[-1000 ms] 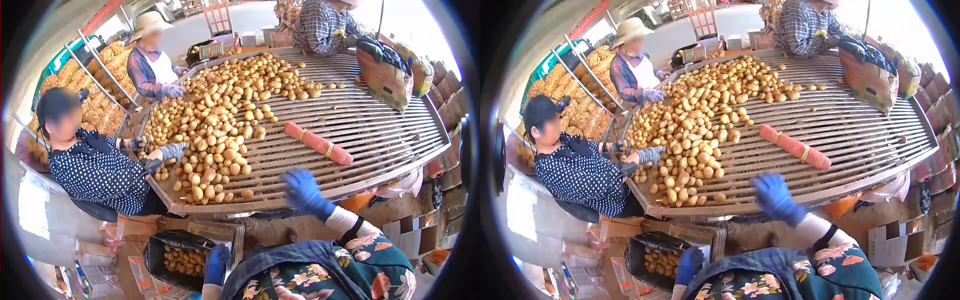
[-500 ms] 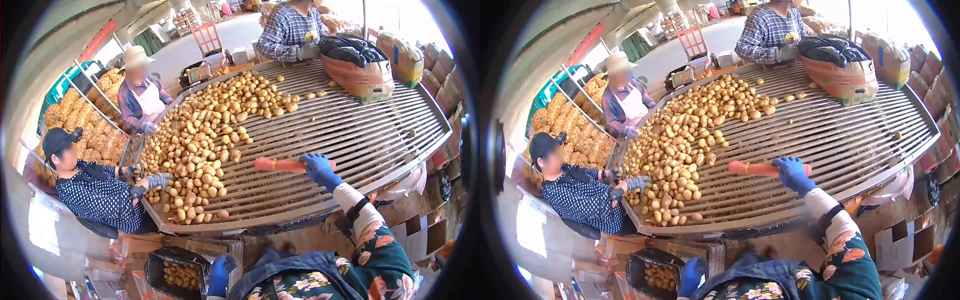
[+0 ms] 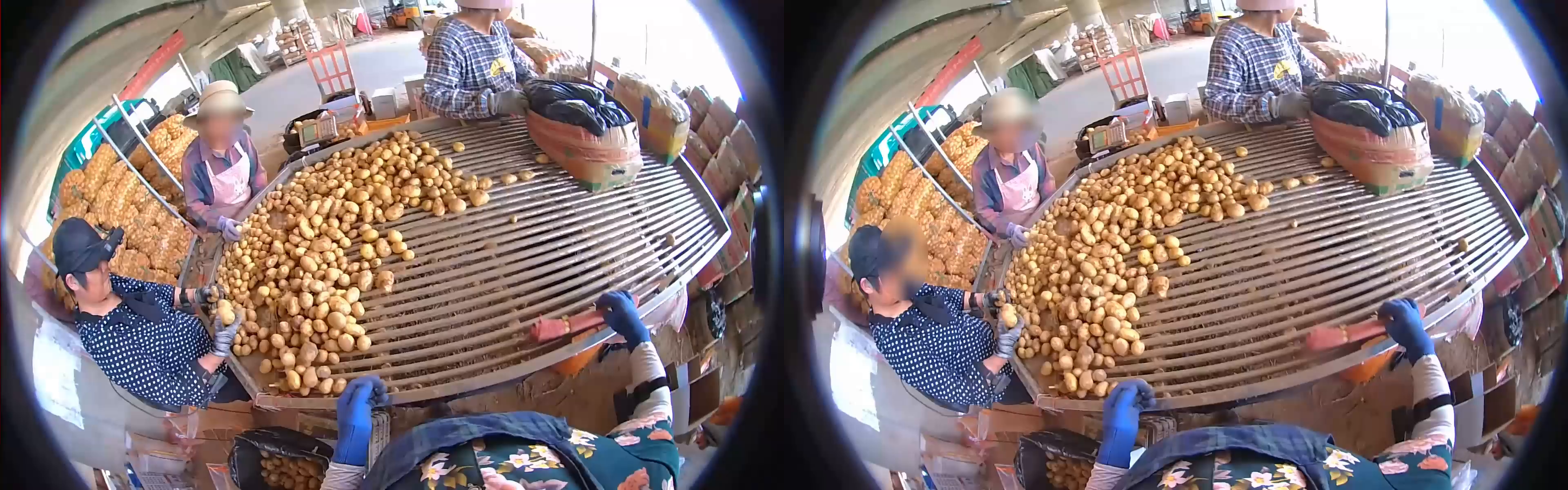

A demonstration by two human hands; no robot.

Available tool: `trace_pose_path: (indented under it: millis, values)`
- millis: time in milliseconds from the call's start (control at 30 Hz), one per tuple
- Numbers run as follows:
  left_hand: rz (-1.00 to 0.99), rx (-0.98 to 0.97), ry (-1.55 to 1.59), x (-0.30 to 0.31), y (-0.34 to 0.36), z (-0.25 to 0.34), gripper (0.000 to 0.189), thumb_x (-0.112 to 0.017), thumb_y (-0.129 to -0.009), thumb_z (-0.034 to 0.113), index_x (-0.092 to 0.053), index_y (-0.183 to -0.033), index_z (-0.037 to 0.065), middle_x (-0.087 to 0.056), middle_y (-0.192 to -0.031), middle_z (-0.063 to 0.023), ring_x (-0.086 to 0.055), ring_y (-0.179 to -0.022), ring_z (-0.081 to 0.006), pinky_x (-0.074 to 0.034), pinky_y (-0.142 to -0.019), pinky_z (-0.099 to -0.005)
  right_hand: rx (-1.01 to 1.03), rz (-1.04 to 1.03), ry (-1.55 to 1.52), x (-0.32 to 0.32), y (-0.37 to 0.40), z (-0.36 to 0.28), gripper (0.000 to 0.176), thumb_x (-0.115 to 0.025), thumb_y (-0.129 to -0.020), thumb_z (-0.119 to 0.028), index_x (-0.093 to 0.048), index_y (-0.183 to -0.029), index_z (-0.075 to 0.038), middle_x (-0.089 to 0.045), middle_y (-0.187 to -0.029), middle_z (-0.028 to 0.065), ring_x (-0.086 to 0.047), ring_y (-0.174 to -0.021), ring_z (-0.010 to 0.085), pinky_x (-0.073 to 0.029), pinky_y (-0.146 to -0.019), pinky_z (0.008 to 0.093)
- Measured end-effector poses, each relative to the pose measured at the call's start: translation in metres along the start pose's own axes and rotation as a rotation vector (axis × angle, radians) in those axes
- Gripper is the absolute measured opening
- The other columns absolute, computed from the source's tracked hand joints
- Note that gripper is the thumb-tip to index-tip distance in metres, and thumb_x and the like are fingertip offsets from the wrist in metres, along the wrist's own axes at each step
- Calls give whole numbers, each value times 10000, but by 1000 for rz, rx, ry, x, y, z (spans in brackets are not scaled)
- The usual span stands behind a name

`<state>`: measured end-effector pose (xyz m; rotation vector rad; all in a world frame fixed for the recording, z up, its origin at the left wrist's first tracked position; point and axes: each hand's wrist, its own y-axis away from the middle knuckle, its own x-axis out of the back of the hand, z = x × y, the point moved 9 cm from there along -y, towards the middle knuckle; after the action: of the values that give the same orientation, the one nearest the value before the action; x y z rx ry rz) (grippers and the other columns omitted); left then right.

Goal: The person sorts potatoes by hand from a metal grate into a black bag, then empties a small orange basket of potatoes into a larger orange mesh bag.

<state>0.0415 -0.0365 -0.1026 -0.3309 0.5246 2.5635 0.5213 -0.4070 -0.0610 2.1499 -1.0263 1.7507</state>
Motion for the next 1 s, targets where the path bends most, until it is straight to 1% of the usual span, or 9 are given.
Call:
trace_pose_path:
  millis: [100, 333, 533, 600, 667, 700, 833, 967, 1000]
  values:
    - [-51, -19, -142, -24, -9, 5, 174, -528, -970, 128, -656, -991, 11, -669, -918, -65, -636, -819, -139, -542, -743, -281, -22, -33, 136, -12, 4, -3, 99, -558, -757, -74, -634, -767, -136, -631, -787, 95, -602, -849, 311, -410, -869, 421]
    - [-5, 10, -174, -38, -19, -12, 184, -539, -976, 132, -656, -1039, 4, -676, -946, -67, -646, -833, -143, -546, -780, -294, 72, -166, 202, -34, -12, 2, 171, -593, -738, -126, -685, -881, -149, -644, -858, 107, -594, -892, 342, -422, -889, 446]
    - [124, 9, -144, -60, -11, -30, 175, -554, -973, 137, -661, -1040, 16, -669, -942, -55, -637, -876, -130, -535, -811, -286, 68, -157, 240, -18, -46, 79, 111, -623, -684, -119, -682, -779, -126, -657, -821, 114, -611, -859, 334, -437, -815, 457]
    - [127, -54, -161, -69, -10, -48, 173, -591, -955, 117, -661, -1075, 15, -663, -1007, -28, -604, -913, -85, -507, -812, -241, 120, -173, 293, -9, -50, 110, 94, -607, -708, -137, -689, -755, -131, -672, -773, 102, -638, -808, 329, -462, -782, 455]
    - [163, -102, -201, -90, -3, -52, 172, -598, -950, 114, -663, -1074, 14, -665, -998, -23, -600, -909, -83, -501, -810, -237, 92, -282, 422, -23, -48, 151, 98, -601, -730, -152, -699, -727, -146, -687, -750, 98, -666, -761, 331, -508, -727, 450]
    - [179, -147, -246, -103, -4, -51, 172, -604, -945, 110, -666, -1072, 13, -668, -989, -18, -596, -906, -81, -495, -809, -233, 105, -472, 618, -45, -39, 176, 108, -611, -732, -170, -718, -733, -168, -692, -738, 105, -680, -731, 337, -540, -687, 440]
    - [250, -260, -465, -146, -6, -70, 182, -618, -943, 145, -668, -1060, 15, -672, -906, -16, -602, -829, -73, -501, -758, -246, 272, -373, 185, -9, -38, 147, 119, -624, -679, -185, -738, -714, -190, -693, -721, 93, -669, -686, 335, -535, -662, 462]
    - [219, -211, -604, -193, -12, -78, 208, -616, -947, 176, -664, -1050, 1, -691, -894, -47, -615, -822, -79, -503, -741, -253, 283, -446, 352, 5, -24, 193, 105, -632, -685, -242, -730, -669, -210, -689, -676, 60, -673, -640, 294, -525, -606, 441]
    - [213, -270, -758, -203, -13, -80, 217, -608, -943, 223, -665, -1047, 41, -684, -857, -99, -651, -745, -173, -508, -674, -319, 306, -487, 443, 4, -23, 207, 109, -631, -687, -259, -727, -657, -216, -688, -664, 49, -675, -626, 280, -521, -584, 431]
